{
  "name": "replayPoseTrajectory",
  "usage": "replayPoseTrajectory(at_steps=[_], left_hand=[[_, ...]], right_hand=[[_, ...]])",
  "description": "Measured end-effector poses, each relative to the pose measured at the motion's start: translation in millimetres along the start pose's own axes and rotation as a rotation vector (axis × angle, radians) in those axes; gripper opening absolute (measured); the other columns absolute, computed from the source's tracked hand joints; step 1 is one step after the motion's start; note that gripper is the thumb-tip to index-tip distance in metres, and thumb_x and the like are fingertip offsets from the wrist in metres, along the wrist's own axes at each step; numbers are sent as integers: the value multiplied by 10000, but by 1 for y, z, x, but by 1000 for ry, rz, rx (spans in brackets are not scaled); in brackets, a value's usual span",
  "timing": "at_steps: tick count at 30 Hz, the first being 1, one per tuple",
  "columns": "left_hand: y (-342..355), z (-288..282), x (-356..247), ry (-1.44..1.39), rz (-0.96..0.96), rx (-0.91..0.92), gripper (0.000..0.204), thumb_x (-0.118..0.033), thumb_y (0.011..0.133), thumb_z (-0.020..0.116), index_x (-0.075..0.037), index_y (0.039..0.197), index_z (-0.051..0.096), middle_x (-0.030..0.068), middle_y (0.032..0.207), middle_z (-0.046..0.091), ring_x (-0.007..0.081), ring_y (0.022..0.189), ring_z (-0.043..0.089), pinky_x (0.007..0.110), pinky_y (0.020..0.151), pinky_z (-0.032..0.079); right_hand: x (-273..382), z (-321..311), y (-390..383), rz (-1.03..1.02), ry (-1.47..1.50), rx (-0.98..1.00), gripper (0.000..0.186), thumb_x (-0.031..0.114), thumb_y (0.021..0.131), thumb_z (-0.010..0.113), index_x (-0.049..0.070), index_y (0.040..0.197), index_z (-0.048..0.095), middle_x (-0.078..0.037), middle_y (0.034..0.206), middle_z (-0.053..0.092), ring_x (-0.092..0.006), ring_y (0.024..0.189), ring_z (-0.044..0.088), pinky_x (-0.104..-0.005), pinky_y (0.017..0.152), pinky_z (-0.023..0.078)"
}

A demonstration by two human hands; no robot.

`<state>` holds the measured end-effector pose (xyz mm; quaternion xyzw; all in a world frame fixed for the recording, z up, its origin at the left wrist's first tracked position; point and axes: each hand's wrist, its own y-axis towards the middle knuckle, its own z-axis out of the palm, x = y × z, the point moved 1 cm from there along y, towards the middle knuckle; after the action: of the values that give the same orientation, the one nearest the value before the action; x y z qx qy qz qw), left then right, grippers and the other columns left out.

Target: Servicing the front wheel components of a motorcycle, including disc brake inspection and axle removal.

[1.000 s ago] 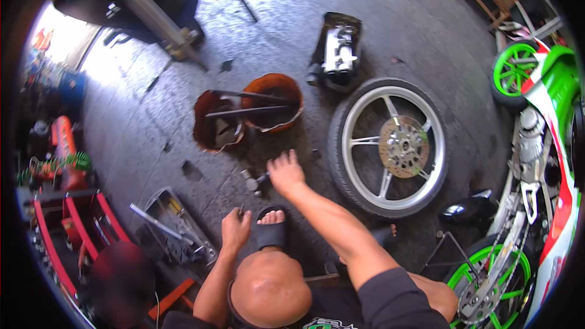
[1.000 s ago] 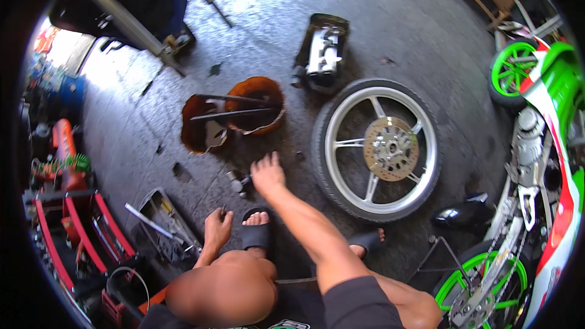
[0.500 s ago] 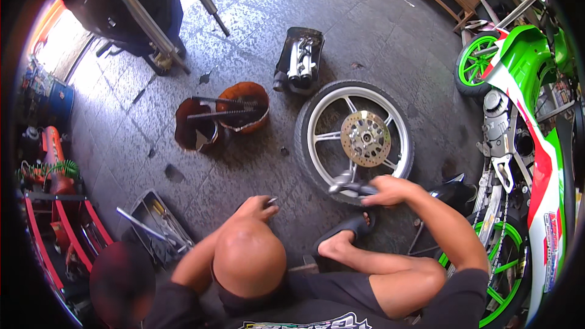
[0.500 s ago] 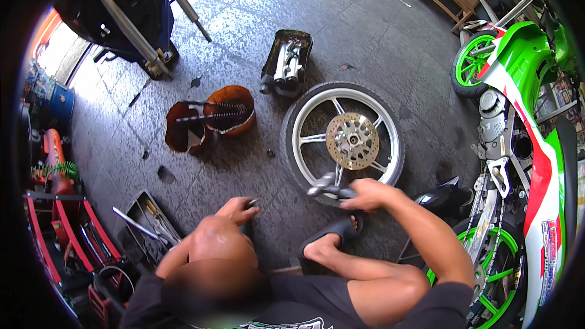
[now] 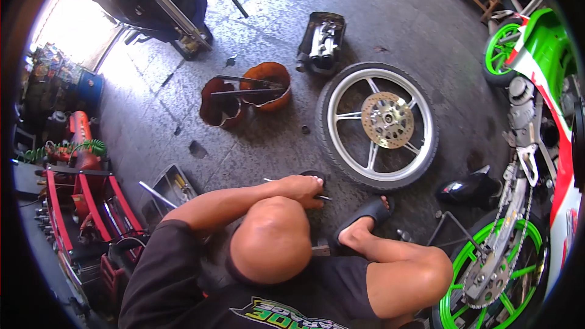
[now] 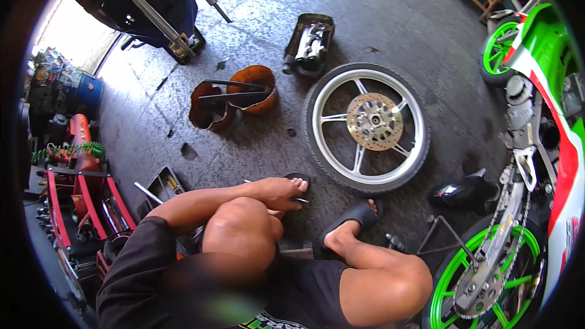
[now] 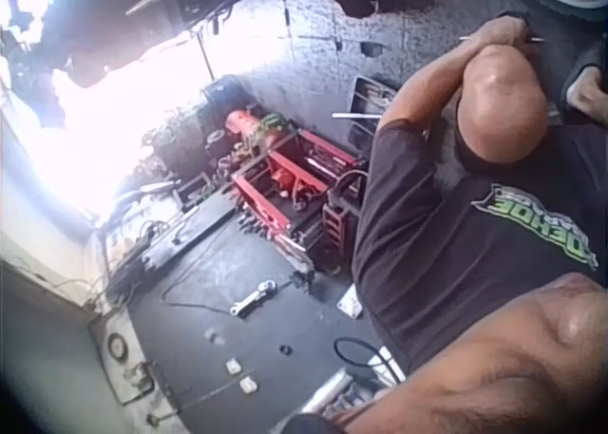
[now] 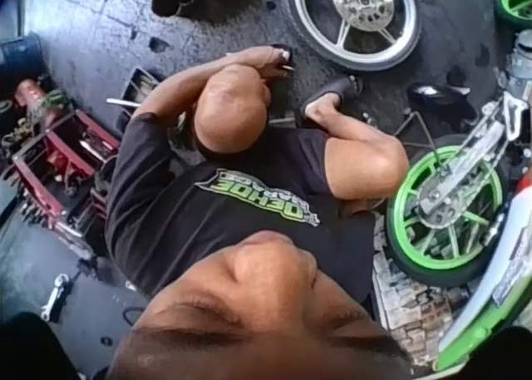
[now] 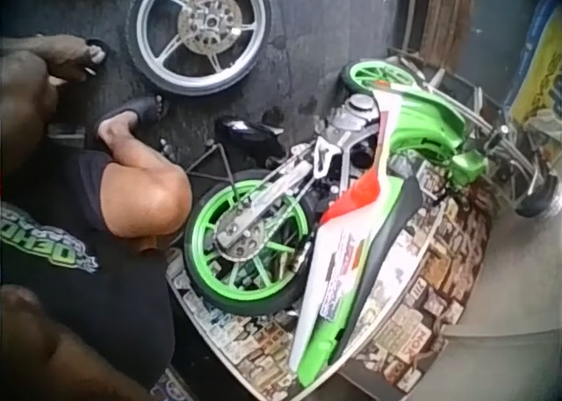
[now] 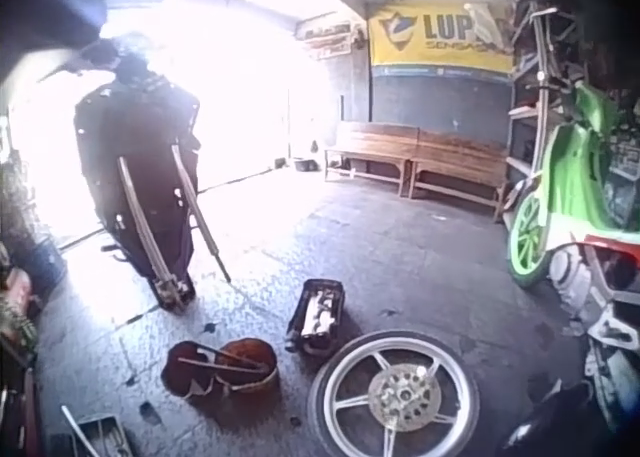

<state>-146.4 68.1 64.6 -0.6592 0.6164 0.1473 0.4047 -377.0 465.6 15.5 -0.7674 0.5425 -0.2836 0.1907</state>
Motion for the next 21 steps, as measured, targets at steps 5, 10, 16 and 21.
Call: replayPoseTrajectory(at_steps=[5,10,16,21], left_hand=[[41,17,65,-60,-631,-321,281,-278,855,623,-25,968,668,275,910,685,450,894,669,531,796,535],[72,11,140,-104,-927,-634,504,-346,873,632,-32,1247,507,268,984,688,435,919,674,523,793,535],[94,6,178,-80,-909,-639,564,-398,877,657,-43,1278,481,272,972,688,434,920,675,516,800,531],[48,10,181,-84,-1128,-810,570,-365,865,667,-10,1261,463,284,978,686,439,918,678,508,803,535]], right_hand=[[-31,64,-11,27,31,-220,259,171,832,671,-14,1009,634,-179,922,622,-283,845,628,-410,741,508],[-48,114,-19,96,49,-461,295,156,822,666,-16,1059,627,-204,1001,615,-307,933,622,-428,813,498],[-52,141,-19,138,20,-722,348,138,810,661,-18,1119,618,-233,1095,607,-335,1038,614,-450,900,486],[21,64,35,-132,262,-715,454,78,786,635,1,1227,562,-247,1234,516,-416,1168,502,-496,1020,393]])
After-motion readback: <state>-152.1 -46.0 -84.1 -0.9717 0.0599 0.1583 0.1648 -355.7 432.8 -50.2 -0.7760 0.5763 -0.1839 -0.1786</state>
